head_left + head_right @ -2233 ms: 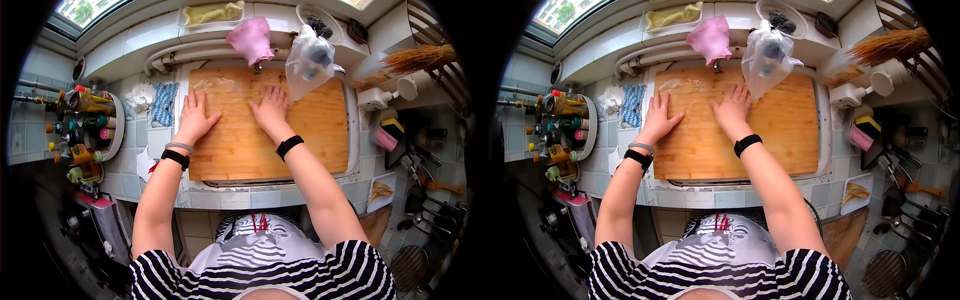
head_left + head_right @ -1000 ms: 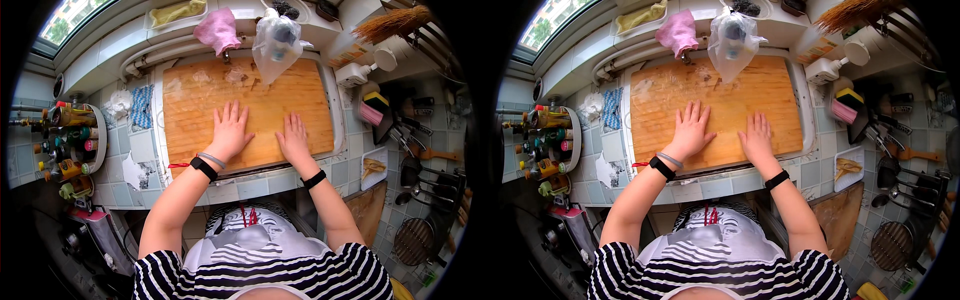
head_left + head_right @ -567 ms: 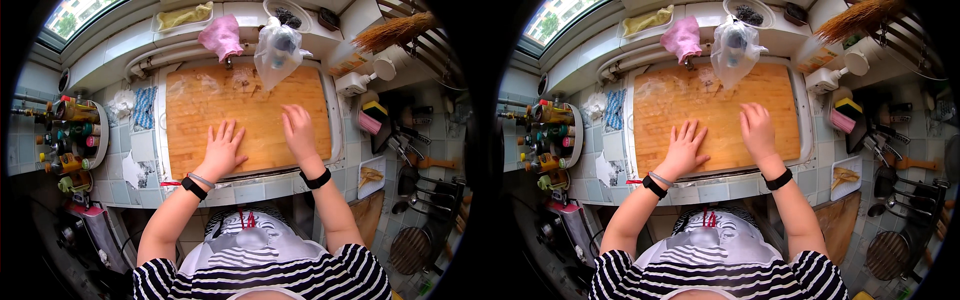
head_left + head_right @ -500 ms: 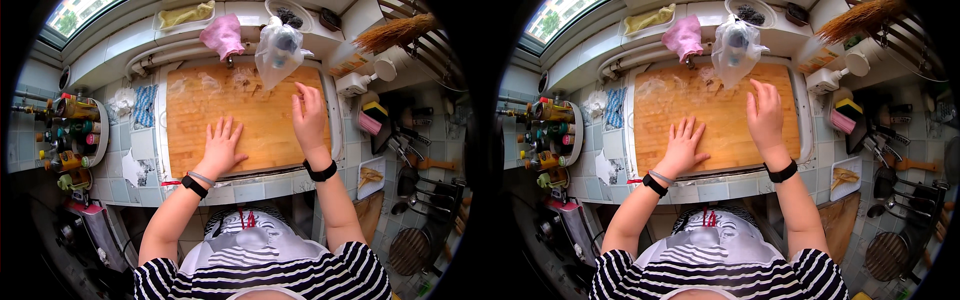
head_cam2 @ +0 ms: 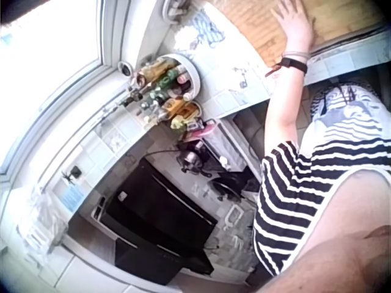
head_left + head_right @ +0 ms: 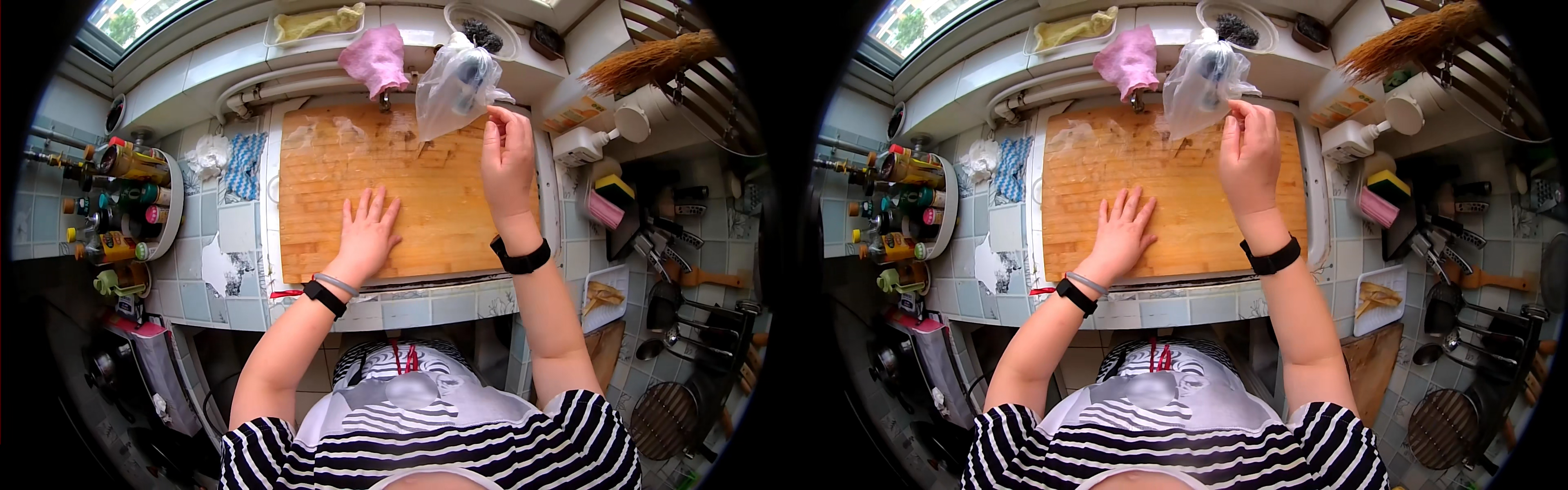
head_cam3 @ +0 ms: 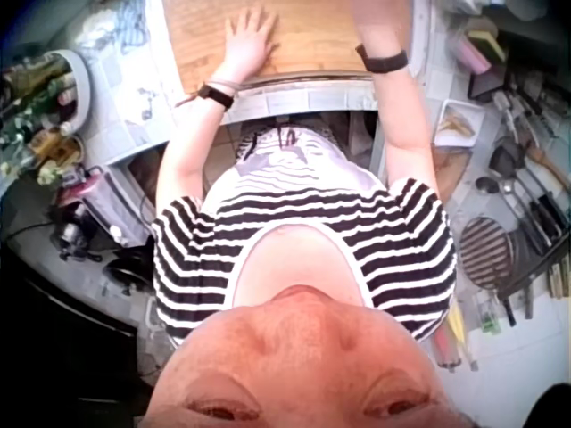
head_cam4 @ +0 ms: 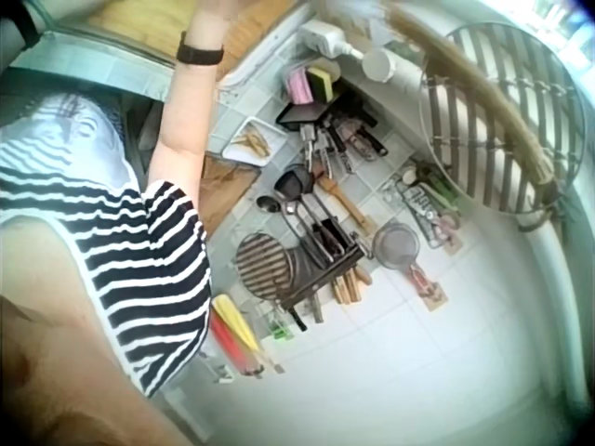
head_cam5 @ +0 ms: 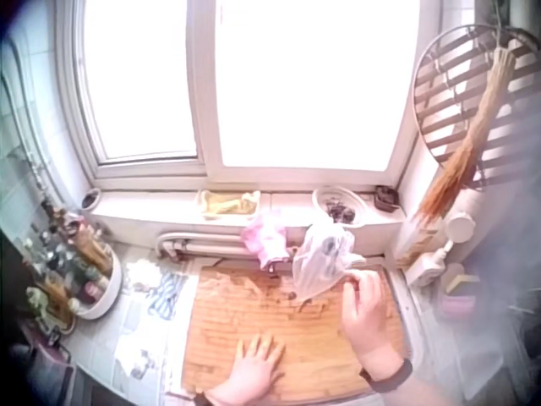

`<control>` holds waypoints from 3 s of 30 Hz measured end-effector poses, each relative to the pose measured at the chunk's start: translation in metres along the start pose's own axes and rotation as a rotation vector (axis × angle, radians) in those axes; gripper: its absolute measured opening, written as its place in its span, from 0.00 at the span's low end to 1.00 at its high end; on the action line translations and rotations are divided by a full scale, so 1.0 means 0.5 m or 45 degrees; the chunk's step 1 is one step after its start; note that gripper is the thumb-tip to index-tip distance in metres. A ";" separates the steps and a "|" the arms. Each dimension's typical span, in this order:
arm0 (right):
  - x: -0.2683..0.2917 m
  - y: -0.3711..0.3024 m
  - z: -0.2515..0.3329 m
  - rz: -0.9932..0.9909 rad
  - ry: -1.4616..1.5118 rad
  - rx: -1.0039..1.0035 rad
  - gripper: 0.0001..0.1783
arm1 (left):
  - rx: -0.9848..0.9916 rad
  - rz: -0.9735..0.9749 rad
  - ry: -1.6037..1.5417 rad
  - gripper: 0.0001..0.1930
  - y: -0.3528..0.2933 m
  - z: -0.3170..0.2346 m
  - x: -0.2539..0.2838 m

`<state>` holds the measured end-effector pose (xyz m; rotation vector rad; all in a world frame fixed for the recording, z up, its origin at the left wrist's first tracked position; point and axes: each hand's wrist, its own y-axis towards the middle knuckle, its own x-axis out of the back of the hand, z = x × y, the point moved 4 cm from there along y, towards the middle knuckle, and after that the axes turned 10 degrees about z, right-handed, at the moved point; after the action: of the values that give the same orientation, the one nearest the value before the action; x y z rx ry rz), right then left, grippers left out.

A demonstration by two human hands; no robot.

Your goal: Cleaning a large wooden cutting board in a kitchen sink using a steel wool scrubber and a yellow sponge.

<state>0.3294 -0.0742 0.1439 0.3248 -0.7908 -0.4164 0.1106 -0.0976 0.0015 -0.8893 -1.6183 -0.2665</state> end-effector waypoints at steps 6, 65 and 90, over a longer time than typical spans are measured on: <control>-0.095 -0.222 -0.262 0.430 -0.721 -0.555 0.25 | 0.043 -0.056 -0.127 0.36 0.008 0.009 -0.003; 0.056 0.333 -0.167 0.024 -0.159 0.206 0.09 | -0.171 0.065 -0.249 0.27 -0.101 0.015 0.219; 0.313 -0.013 -0.307 0.061 0.659 -0.749 0.10 | -0.027 0.122 -2.935 0.12 0.354 -0.446 0.209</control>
<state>0.5401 -0.1351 0.1358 -0.1387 -0.1488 -0.4736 0.3949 -0.0728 0.1041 -1.2534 -3.4862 1.3761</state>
